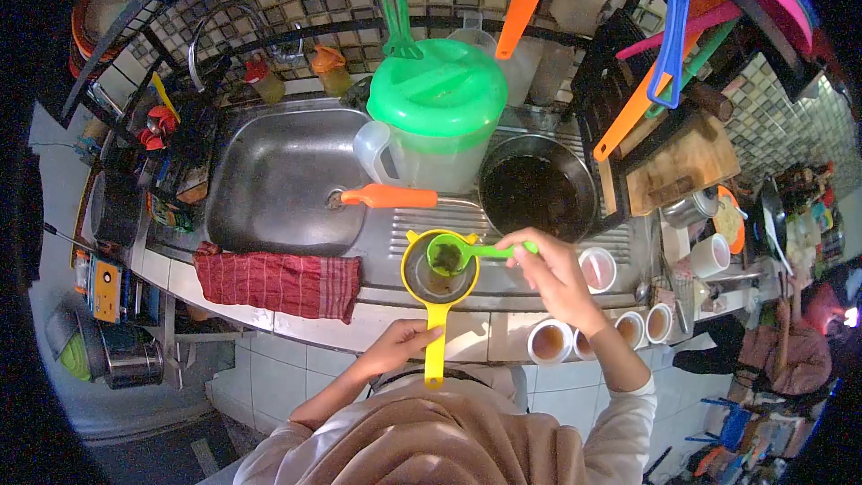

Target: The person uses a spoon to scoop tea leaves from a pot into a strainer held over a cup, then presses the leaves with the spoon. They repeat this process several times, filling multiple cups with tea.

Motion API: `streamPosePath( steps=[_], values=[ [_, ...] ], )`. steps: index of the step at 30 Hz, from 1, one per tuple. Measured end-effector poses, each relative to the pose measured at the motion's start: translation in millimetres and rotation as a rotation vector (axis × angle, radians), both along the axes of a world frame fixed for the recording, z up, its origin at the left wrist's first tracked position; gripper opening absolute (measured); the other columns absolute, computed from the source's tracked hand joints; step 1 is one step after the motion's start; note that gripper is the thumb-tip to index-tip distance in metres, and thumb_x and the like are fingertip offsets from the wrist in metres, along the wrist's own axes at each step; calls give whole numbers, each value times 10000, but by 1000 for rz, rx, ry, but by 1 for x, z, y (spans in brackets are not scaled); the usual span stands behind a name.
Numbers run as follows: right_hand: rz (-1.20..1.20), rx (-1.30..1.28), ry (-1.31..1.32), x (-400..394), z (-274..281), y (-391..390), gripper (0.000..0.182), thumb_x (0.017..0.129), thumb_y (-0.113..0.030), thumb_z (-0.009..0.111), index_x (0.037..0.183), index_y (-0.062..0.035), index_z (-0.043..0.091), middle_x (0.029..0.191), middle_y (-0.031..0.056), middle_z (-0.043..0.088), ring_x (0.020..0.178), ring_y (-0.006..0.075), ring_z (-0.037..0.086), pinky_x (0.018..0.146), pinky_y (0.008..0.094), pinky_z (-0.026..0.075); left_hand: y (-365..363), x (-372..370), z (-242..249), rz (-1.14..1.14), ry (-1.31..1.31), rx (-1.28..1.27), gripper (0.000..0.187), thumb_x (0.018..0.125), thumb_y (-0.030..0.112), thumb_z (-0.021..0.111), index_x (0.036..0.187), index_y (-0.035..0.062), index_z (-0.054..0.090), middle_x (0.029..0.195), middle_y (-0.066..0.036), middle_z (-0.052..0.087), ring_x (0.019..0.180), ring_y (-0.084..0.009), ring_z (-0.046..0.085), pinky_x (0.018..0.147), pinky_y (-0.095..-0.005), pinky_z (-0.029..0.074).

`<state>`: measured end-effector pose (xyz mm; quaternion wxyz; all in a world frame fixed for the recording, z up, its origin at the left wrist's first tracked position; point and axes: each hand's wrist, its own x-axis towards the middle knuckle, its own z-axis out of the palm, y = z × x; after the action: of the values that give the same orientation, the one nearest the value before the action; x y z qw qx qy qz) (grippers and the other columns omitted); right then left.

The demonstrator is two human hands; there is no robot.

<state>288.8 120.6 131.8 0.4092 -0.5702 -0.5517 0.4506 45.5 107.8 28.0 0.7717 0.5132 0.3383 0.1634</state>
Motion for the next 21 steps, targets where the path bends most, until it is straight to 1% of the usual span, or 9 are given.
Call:
streamPosePath(
  steps=[2, 3, 4, 6, 8, 11, 14, 18, 21],
  values=[
    [138, 232, -182, -1, 1, -1, 267, 894, -217, 398, 933, -1, 551, 776, 61, 536, 522, 73, 423, 476, 187, 334, 0, -1, -1, -5, 3, -6, 283, 884, 255, 482, 862, -18, 557, 665, 49, 470, 606, -13, 388, 534, -186, 357],
    [208, 336, -315, -1, 4, -1, 187, 856, -141, 454, 943, -18, 565, 836, 74, 540, 576, 116, 487, 507, 214, 383, 0, -1, -2, -10, 6, -11, 283, 885, 255, 482, 865, -18, 557, 669, 49, 474, 609, -12, 391, 536, -185, 359],
    [207, 334, -314, -1, 8, -3, 187, 856, -141, 454, 943, -18, 565, 836, 74, 540, 576, 116, 487, 507, 214, 383, 0, 0, -2, -11, 6, -13, 283, 885, 255, 482, 865, -18, 557, 669, 49, 474, 609, -12, 391, 536, -185, 359],
    [331, 353, -438, -5, 16, -9, 175, 773, -62, 536, 944, -73, 570, 846, 79, 552, 733, 243, 569, 602, 318, 453, 0, 0, -1, -8, 3, -29, 279, 886, 246, 480, 870, -22, 557, 673, 48, 477, 617, -12, 394, 546, -186, 361],
    [358, 299, -478, -6, 19, -14, 235, 727, -54, 572, 955, -113, 582, 861, 39, 550, 703, 225, 581, 584, 351, 471, 0, 0, -4, -4, -3, -32, 278, 886, 241, 480, 871, -25, 558, 675, 46, 481, 622, -13, 396, 553, -186, 363],
    [457, 523, -757, -7, 20, -17, 254, 710, -116, 606, 959, -163, 596, 832, -10, 548, 591, 177, 576, 473, 312, 461, -1, 1, 0, 8, -18, -42, 276, 886, 234, 481, 871, -31, 558, 678, 45, 485, 629, -14, 398, 561, -187, 363],
    [492, 554, -783, -6, 19, -18, 272, 697, -109, 609, 964, -159, 596, 818, -13, 548, 566, 182, 566, 457, 296, 453, 0, 1, -1, 9, -15, -40, 278, 886, 233, 481, 867, -34, 559, 678, 46, 485, 633, -15, 396, 561, -187, 359],
    [496, 538, -712, -2, 21, -17, 281, 687, -94, 606, 965, -137, 596, 837, 2, 557, 581, 174, 566, 472, 296, 456, 1, 1, 5, -8, 3, -54, 280, 887, 232, 479, 862, -36, 557, 671, 51, 477, 631, -15, 390, 554, -187, 352],
    [326, 519, -576, 3, 32, -16, 233, 718, -49, 566, 947, -76, 596, 827, 78, 572, 669, 195, 574, 554, 296, 458, 1, -1, -1, -17, 2, -35, 281, 888, 230, 477, 863, -36, 560, 671, 46, 489, 629, -15, 395, 550, -186, 350]
  ],
)
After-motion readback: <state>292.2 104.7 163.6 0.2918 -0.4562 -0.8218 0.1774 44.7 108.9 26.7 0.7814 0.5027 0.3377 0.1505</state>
